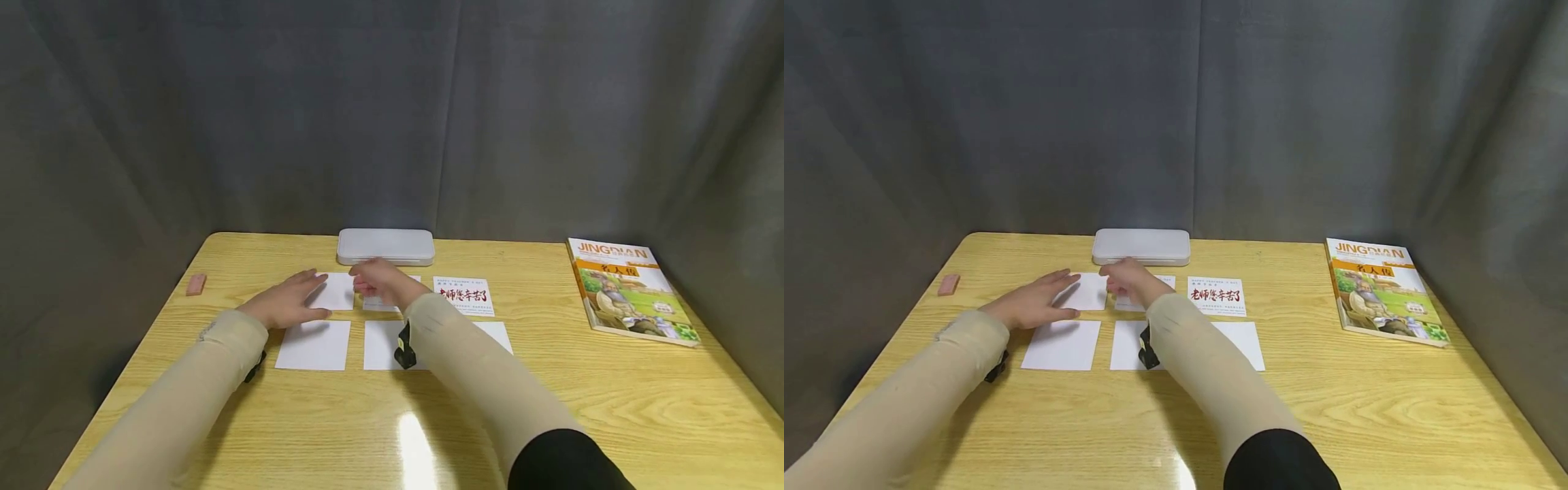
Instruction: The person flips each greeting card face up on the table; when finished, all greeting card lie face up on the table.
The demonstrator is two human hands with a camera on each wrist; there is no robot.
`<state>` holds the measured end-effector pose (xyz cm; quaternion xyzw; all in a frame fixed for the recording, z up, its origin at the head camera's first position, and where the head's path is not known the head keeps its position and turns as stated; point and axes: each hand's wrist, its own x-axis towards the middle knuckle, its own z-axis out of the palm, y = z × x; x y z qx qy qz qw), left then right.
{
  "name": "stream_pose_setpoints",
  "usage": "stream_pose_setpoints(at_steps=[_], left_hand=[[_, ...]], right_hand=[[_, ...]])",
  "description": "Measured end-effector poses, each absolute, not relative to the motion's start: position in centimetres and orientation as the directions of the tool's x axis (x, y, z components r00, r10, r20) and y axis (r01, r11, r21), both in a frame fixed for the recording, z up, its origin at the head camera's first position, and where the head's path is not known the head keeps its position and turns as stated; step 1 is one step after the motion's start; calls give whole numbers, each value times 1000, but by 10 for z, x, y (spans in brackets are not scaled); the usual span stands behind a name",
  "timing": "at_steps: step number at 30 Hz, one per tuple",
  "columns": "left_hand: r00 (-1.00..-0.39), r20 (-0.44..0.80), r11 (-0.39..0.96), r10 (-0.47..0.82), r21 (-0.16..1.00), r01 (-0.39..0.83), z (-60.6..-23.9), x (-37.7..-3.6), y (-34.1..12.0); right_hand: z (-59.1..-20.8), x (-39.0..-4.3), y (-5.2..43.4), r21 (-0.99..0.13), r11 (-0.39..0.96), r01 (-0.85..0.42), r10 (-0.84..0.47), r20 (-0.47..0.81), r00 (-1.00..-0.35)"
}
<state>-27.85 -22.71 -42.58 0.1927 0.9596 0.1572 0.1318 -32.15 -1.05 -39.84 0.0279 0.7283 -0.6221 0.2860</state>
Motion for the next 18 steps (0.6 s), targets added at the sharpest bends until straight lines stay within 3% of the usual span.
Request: stream_pose_setpoints(at_steps=[11, 18], left_hand=[[-869, -257, 881, 423, 341, 329, -417, -279, -217], [-870, -265, 873, 416, 384, 301, -421, -278, -219]], right_hand=[[-396, -319, -18, -881, 287, 376, -248, -447, -860], [-406, -322, -21, -906, 221, 361, -221, -407, -886]])
